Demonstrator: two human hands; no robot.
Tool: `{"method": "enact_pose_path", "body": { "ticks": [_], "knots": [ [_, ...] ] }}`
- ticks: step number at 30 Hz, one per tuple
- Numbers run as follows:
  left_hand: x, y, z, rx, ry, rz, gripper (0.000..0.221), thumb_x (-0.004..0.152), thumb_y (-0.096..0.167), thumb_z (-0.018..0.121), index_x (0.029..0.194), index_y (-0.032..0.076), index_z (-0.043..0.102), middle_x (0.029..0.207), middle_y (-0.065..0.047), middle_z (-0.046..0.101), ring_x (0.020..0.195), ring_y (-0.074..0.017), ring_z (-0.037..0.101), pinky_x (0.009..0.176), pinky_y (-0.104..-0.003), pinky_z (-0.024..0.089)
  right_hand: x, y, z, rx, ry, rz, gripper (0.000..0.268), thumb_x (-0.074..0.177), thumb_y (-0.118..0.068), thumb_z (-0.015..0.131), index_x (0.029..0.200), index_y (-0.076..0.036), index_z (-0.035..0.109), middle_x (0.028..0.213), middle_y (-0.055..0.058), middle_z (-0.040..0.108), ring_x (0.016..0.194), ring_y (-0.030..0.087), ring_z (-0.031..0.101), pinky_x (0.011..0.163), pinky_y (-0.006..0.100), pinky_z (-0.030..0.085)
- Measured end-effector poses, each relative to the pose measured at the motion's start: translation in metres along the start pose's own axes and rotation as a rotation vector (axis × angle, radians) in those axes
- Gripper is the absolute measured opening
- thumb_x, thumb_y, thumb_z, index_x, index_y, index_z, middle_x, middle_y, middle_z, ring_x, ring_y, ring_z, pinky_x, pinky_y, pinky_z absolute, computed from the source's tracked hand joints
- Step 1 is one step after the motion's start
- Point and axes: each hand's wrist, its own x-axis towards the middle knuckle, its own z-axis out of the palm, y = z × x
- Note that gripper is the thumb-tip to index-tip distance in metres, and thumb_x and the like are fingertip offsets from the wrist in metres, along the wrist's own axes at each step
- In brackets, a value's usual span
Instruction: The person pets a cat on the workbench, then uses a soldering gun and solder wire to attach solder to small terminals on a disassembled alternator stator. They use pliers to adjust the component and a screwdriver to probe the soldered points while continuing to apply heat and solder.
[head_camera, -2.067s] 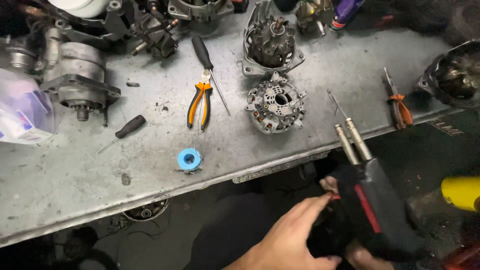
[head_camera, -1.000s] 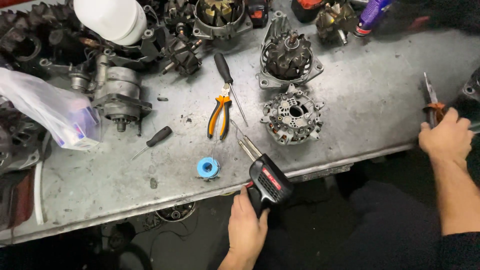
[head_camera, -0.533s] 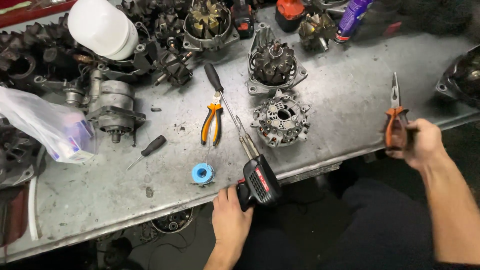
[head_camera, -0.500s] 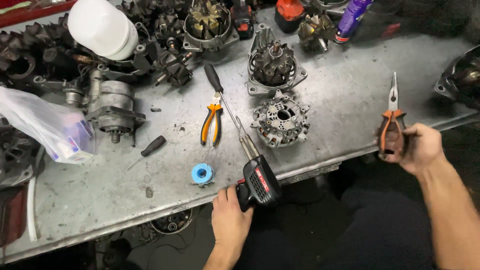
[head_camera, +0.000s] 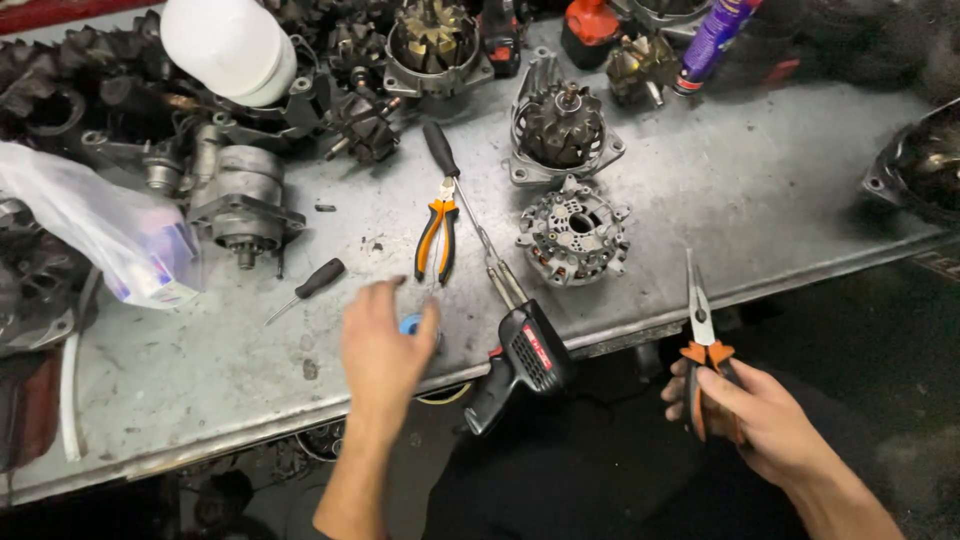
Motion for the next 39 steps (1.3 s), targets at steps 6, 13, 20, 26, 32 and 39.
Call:
{"method": "enact_pose_path", "body": {
  "ticks": [6, 13, 20, 26, 32, 39],
  "knots": [
    [0.047, -0.166, 0.029, 0.459, -0.073, -0.176, 0.065, 0.079, 0.039, 0.078, 0.133, 0.005, 0.067, 0.112, -0.018, 0.062, 0.099, -0.0394, 0.056, 0.083, -0.050, 0.047, 0.015, 0.030, -0.016, 0.015, 0.001, 0.016, 0.037, 0.106, -0.010, 0.047, 0.130, 0.015, 0.062, 0.106, 0.037, 0.069, 0.087, 0.045, 0.064, 0.072, 0.050, 0.047],
    [0.054, -0.114, -0.021, 0.352, -0.091, -0.023, 0.022, 0.096, 0.026, 0.072, 0.101, 0.004, 0.071, 0.094, -0.013, 0.068, 0.077, -0.0364, 0.064, 0.068, -0.047, 0.051, 0.015, 0.028, -0.012, 0.010, 0.018, 0.025, 0.039, 0.103, -0.013, 0.052, 0.127, 0.014, 0.065, 0.101, 0.034, 0.070, 0.086, 0.043, 0.066, 0.070, 0.048, 0.048],
    [-0.008, 0.012, 0.002, -0.873, 0.013, -0.058, 0.039, 0.085, 0.015, 0.081, 0.118, -0.001, 0.069, 0.095, -0.008, 0.064, 0.070, -0.0131, 0.057, 0.058, -0.024, 0.050, 0.021, 0.038, -0.018, 0.055, -0.010, 0.000, 0.036, 0.103, -0.013, 0.052, 0.126, 0.011, 0.065, 0.100, 0.032, 0.071, 0.083, 0.041, 0.066, 0.067, 0.045, 0.046],
    [-0.052, 0.075, 0.060, -2.134, -0.435, -0.431, 0.061, 0.085, 0.015, 0.060, 0.139, -0.011, 0.050, 0.118, -0.032, 0.066, 0.081, -0.0283, 0.069, 0.069, -0.035, 0.057, 0.015, 0.036, -0.020, 0.063, 0.004, 0.013, 0.037, 0.103, -0.013, 0.052, 0.128, 0.010, 0.065, 0.100, 0.032, 0.071, 0.084, 0.041, 0.066, 0.070, 0.045, 0.049],
    [-0.038, 0.074, 0.069, -1.993, -0.599, -0.654, 0.044, 0.091, 0.024, 0.060, 0.120, -0.009, 0.056, 0.117, -0.028, 0.069, 0.077, -0.0272, 0.069, 0.062, -0.034, 0.059, 0.013, 0.029, -0.017, 0.051, 0.044, 0.045, 0.037, 0.103, -0.013, 0.052, 0.129, 0.010, 0.065, 0.100, 0.033, 0.070, 0.085, 0.042, 0.067, 0.071, 0.046, 0.048],
    [0.020, 0.056, 0.032, -0.848, -0.560, 0.004, 0.029, 0.077, 0.002, 0.073, 0.106, 0.002, 0.073, 0.084, -0.004, 0.075, 0.070, -0.0111, 0.066, 0.068, -0.023, 0.056, 0.020, 0.040, -0.025, 0.073, 0.001, 0.049, 0.035, 0.102, -0.011, 0.054, 0.128, 0.009, 0.066, 0.101, 0.031, 0.072, 0.084, 0.040, 0.067, 0.068, 0.042, 0.047]
  ]
}}
